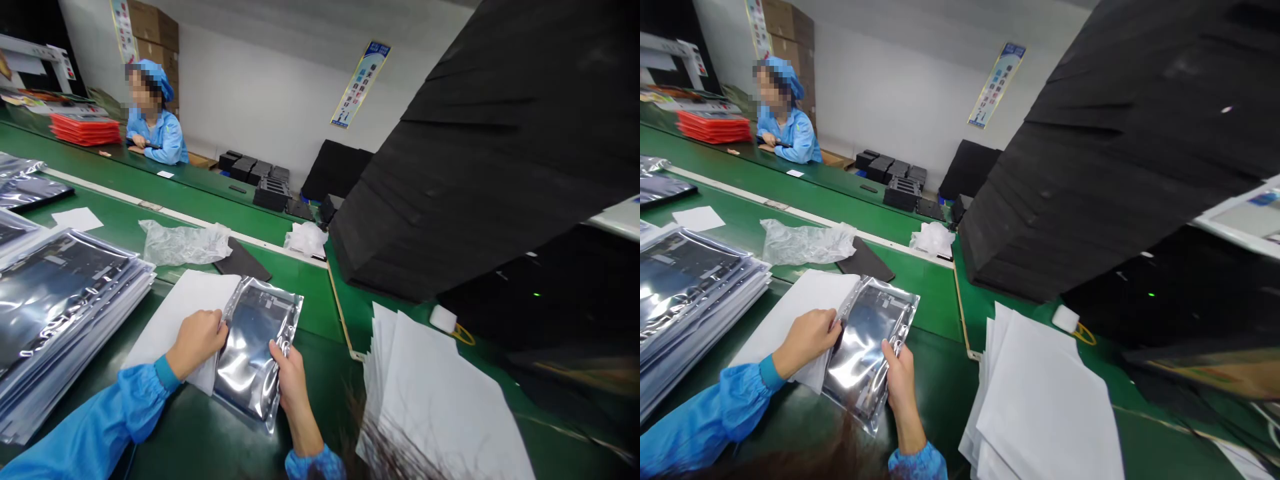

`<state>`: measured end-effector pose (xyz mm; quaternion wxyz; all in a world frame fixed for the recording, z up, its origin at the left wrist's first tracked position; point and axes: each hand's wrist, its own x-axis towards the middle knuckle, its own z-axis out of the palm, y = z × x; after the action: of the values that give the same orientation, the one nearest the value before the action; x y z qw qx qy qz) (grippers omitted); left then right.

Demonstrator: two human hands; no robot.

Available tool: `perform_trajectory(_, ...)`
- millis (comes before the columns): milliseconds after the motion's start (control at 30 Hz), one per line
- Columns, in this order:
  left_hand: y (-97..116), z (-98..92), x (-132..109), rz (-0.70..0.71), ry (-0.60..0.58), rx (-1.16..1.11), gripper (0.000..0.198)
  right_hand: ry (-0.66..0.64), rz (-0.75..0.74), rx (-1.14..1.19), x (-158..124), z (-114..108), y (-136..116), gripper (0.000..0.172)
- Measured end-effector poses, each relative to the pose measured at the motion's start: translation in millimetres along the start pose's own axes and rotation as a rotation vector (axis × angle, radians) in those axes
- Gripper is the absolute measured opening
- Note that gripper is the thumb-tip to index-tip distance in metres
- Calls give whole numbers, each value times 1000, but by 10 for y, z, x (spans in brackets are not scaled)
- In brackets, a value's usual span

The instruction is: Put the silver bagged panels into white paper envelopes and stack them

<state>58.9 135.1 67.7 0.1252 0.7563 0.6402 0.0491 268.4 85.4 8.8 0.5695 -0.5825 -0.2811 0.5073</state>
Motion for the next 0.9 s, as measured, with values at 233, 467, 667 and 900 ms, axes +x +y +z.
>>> perform_trajectory(233, 80, -167, 170, -140, 3, 101, 36, -18, 14, 12, -69, 74, -16, 52)
perform_trajectory(467, 92, -157, 236, -105, -67, 98, 31, -6, 136, 124, -65, 95, -41, 47)
perform_trajectory(667, 94, -67, 255, -108, -54, 88, 26, -79, 167, 51, -91, 82, 6, 44)
perform_trajectory(900, 3, -60, 315, -158, -38, 94, 31, -129, 172, -7, -114, 84, 44, 45)
